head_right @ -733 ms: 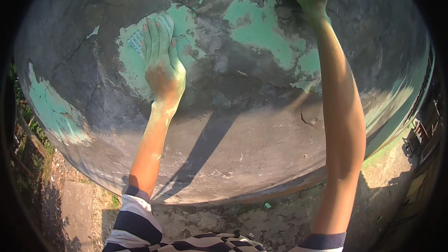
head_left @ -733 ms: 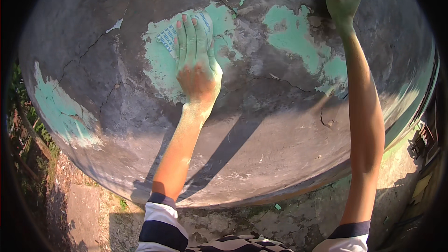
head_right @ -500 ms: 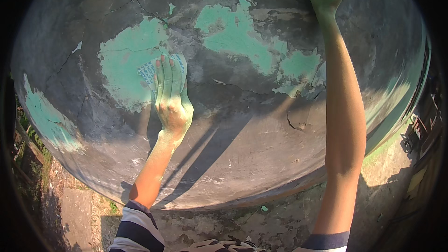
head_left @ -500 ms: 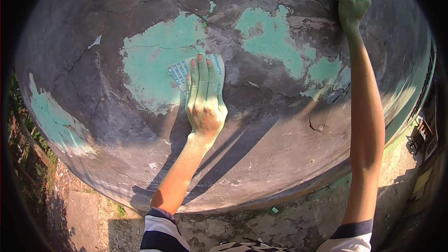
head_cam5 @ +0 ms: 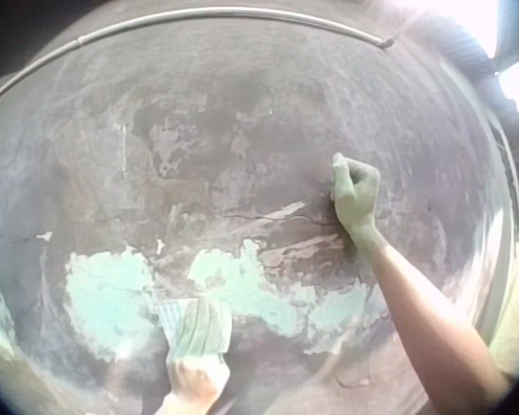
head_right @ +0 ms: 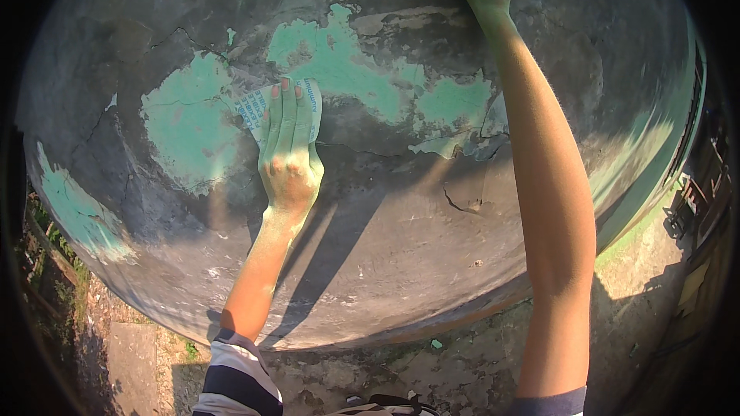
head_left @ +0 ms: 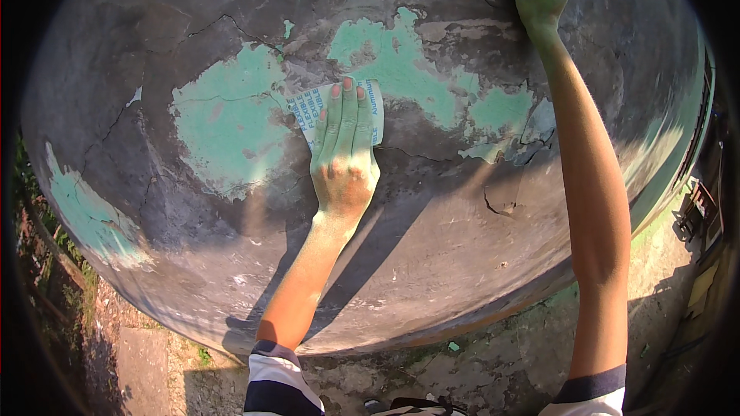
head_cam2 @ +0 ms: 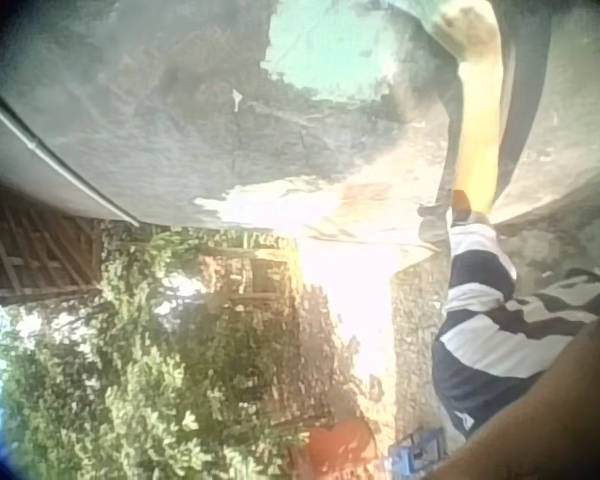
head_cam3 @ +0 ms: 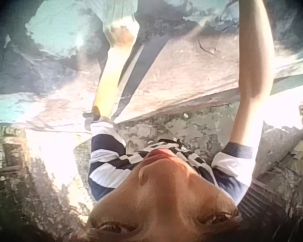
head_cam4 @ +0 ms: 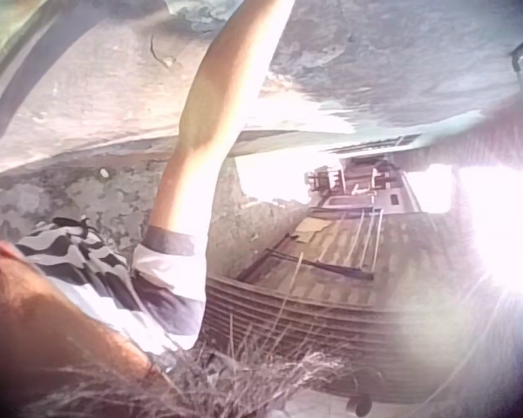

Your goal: The person sands the outer surface of a curved concrete structure using sandpaper by hand.

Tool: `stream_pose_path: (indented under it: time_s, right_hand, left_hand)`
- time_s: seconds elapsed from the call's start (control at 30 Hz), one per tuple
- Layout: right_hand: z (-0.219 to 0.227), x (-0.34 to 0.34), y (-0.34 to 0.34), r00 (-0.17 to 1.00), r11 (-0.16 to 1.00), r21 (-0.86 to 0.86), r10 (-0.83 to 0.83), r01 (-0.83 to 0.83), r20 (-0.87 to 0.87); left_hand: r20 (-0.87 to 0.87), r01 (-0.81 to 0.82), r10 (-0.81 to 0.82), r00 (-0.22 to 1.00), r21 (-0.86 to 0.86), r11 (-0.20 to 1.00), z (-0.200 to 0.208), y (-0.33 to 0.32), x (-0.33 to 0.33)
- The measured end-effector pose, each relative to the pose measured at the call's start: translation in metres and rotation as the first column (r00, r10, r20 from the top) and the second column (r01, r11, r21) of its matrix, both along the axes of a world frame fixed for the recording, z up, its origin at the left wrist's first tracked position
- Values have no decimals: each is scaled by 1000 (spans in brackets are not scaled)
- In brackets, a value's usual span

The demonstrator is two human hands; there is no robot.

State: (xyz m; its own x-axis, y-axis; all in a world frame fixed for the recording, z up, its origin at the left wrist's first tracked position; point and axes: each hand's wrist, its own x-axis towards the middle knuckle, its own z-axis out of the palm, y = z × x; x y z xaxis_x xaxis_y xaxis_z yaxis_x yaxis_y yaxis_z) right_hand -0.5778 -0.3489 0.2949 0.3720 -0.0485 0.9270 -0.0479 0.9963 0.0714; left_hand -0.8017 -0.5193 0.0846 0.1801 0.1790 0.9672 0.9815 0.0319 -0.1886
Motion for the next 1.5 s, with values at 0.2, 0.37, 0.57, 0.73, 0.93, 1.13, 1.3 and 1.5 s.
stream_pose_path:
  time_s: [0.2,0.37,0.57,0.73,0.93,1.13,1.3,1.5]
  right_hand:
    - [0,2,-2,1000,1000,-4,18,-18,-15]
    - [2,1,-3,990,990,15,-136,137,-45]
    - [-1,1,-4,989,991,23,-131,133,-67]
    - [0,-3,-12,990,992,11,-124,124,-62]
    - [0,3,-15,986,988,22,-154,155,-63]
    - [-1,0,-10,986,987,27,-160,161,-48]
    - [2,5,-10,985,985,43,-168,170,-46]
    - [-2,-5,-11,978,978,49,-198,202,-67]
  left_hand:
    - [-37,53,-48,998,182,982,73,6,22]
    - [-52,51,-54,997,-67,996,-8,12,31]
    - [-67,101,-100,993,14,995,59,20,37]
    - [-73,41,-41,996,0,999,15,30,41]
    - [-62,161,-165,984,-57,985,29,30,61]
    - [-90,41,-42,995,-9,999,46,50,76]
    - [-214,138,-201,956,-275,951,-11,65,111]
    - [-104,228,-234,967,-70,971,39,59,107]
